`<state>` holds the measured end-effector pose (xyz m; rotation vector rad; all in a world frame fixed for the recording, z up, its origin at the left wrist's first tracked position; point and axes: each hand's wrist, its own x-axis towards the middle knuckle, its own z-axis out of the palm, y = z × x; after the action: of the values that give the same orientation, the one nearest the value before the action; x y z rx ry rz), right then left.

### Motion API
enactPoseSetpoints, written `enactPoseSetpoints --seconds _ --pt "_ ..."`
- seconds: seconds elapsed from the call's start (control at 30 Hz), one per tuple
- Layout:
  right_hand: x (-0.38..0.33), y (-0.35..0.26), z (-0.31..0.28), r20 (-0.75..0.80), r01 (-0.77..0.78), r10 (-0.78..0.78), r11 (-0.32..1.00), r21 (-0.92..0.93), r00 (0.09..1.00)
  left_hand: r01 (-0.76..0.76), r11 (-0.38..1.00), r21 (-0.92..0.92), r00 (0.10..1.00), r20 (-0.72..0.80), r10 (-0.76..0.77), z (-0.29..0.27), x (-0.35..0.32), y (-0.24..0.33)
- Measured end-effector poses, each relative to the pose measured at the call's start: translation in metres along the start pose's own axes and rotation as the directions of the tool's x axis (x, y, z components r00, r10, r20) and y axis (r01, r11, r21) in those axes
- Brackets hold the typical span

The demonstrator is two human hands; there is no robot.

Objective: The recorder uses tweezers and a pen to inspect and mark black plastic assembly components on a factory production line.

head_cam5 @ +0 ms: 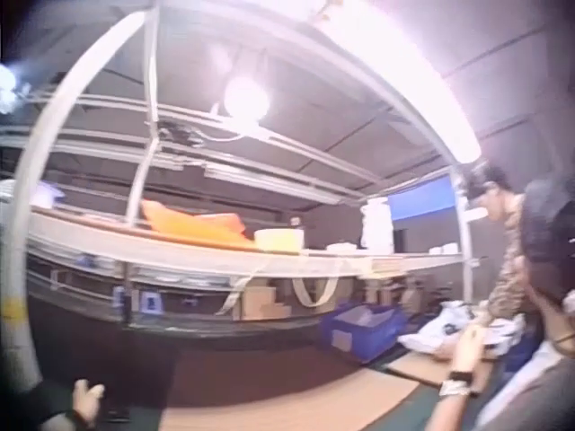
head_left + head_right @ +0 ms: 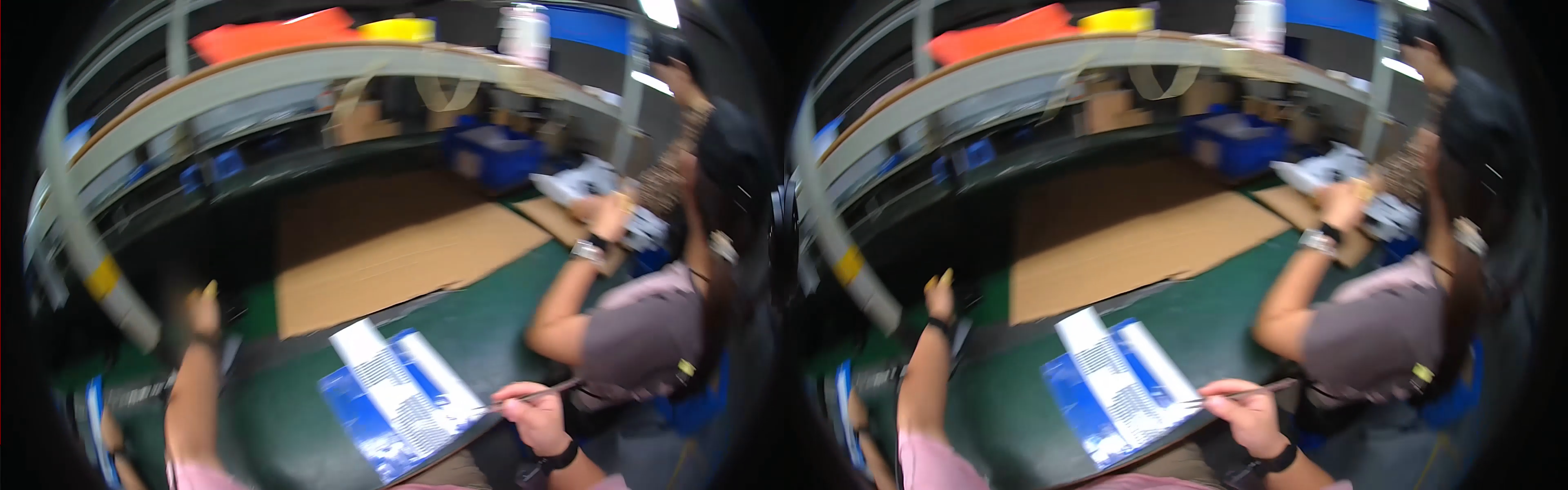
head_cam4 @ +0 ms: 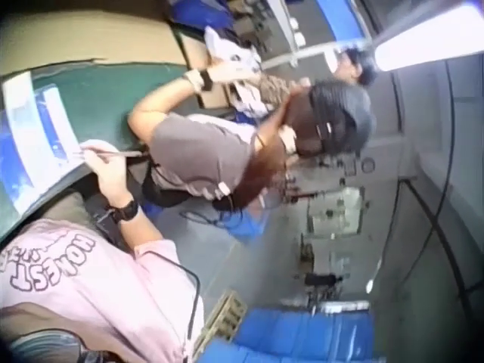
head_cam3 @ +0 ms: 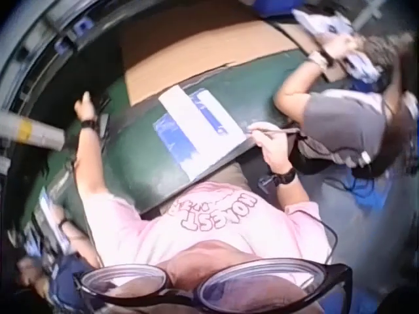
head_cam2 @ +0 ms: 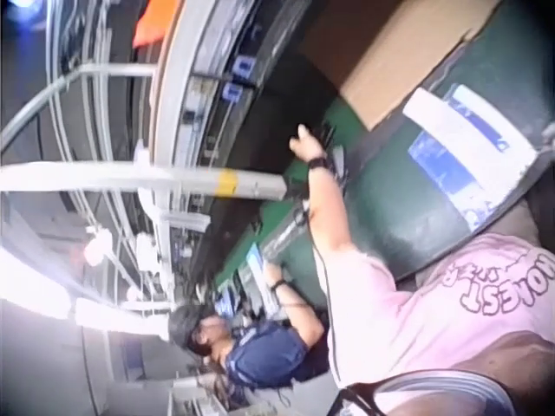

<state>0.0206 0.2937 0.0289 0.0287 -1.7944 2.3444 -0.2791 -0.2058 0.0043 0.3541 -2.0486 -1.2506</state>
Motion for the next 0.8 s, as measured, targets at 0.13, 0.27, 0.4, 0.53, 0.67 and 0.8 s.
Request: enactPoseSetpoints --seconds 0.13,0.27,0.4,0.53,0.67,0.8 --pt "0.003 -0.079 0.012 0.525 0.495 -0.345 0.851 -0.173 0.778 -0.190 0.967 -0.168 0.960 0.173 0.219 -0.009 -0.016 -0.065" --pt "-0.010 -0.128 0.027 0.709 0.904 -0.690 0.384 0.190 0.144 -0.247 0.968 0.054 0.873 0.445 0.198 0.033 -0.092 0.002" --pt "-0.014 -0.130 0.078 0.333 0.971 -0.938 -0.011 0.240 -0.093 -0.197 0.975 0.099 0.854 0.506 0.121 0.055 -0.107 -0.018" --pt "-0.006 -0.126 0.090 0.259 0.972 -0.959 -0.057 0.230 -0.117 -0.185 0.975 0.122 0.817 0.570 0.084 0.066 -0.137 0.028" --pt "0.016 -0.113 0.073 0.522 0.940 -0.853 0.156 0.302 -0.026 -0.204 0.973 0.111 0.869 0.477 0.128 0.059 -0.143 0.025" --pt "0.056 -0.074 0.098 0.452 0.862 -0.743 0.489 -0.136 0.493 0.015 0.985 -0.172 0.897 0.438 0.063 0.059 -0.145 0.015"
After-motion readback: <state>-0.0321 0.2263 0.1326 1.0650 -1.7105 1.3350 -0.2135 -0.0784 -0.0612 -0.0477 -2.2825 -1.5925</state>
